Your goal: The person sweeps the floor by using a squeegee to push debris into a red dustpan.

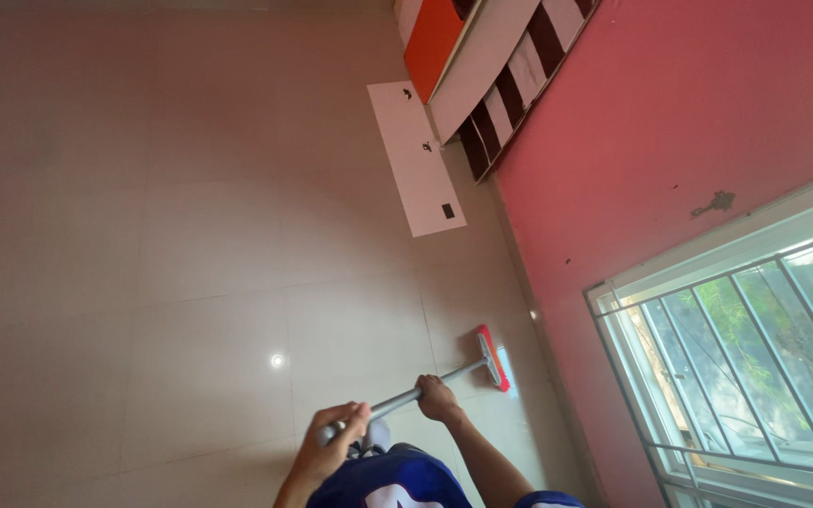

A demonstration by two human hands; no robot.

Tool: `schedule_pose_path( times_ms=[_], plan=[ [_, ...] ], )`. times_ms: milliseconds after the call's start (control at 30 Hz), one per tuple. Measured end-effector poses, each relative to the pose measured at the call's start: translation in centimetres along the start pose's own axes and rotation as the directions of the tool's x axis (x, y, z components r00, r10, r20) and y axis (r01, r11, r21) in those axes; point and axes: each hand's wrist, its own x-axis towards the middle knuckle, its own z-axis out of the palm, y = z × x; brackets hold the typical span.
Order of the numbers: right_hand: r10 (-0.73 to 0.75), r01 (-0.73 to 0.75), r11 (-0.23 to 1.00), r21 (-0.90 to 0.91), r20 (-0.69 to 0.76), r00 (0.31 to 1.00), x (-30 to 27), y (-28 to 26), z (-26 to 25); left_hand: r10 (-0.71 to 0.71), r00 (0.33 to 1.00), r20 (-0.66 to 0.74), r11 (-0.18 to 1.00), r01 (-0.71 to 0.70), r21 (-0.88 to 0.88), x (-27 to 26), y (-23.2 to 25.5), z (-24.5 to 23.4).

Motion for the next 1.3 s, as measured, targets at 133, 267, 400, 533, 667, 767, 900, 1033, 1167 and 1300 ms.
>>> schedule_pose_path(
  times_ms=[133,267,400,533,667,767,900,1033,1167,1300],
  plan=[
    [-0.162,0.16,0.983,0.088,0.025,0.986,0.9,-5.9,3.6,0.268,0.946,-0.183,0.953,-0.288,-0.092,-2.8,0.1,-3.2],
    [-0.286,0.259,0.943,0.208,0.11,0.952,0.6,-12.1,5.4,0.377,0.879,-0.291,0.909,-0.411,-0.065,-6.1,2.6,-6.6],
    [-0.363,0.343,0.926,0.157,0.121,0.924,0.6,-13.2,4.6,0.476,0.853,-0.213,0.863,-0.5,-0.074,-6.5,4.2,-8.5],
    [-0.235,0.233,0.972,0.037,0.088,0.968,1.1,-11.0,4.1,0.49,0.854,-0.177,0.847,-0.514,-0.137,-5.6,3.9,-8.4],
    [-0.119,0.12,0.991,-0.056,0.025,0.993,1.4,-7.6,3.7,0.348,0.93,-0.121,0.929,-0.359,-0.091,-3.6,2.2,-6.8],
    [-0.033,0.036,0.995,-0.095,0.028,0.999,0.0,-6.1,4.4,0.127,0.99,-0.067,0.992,-0.126,0.013,-3.5,0.6,-6.6],
    [0.028,-0.023,0.996,-0.09,0.054,0.998,0.4,-10.8,8.9,0.184,0.98,-0.08,0.981,-0.188,-0.042,-5.9,-0.1,-12.5],
    [-0.153,0.153,0.988,0.022,-0.001,0.988,2.4,-20.8,15.3,0.247,0.946,-0.211,0.942,-0.286,-0.175,-8.7,0.9,-20.9],
    [-0.214,0.215,0.963,0.163,-0.022,0.976,4.0,-30.2,20.0,0.383,0.892,-0.24,0.897,-0.421,-0.135,-11.7,4.0,-29.3],
    [-0.186,0.177,0.973,0.148,0.044,0.982,4.9,-34.1,20.7,0.411,0.885,-0.22,0.898,-0.434,-0.068,-13.1,6.0,-33.9]
  ],
)
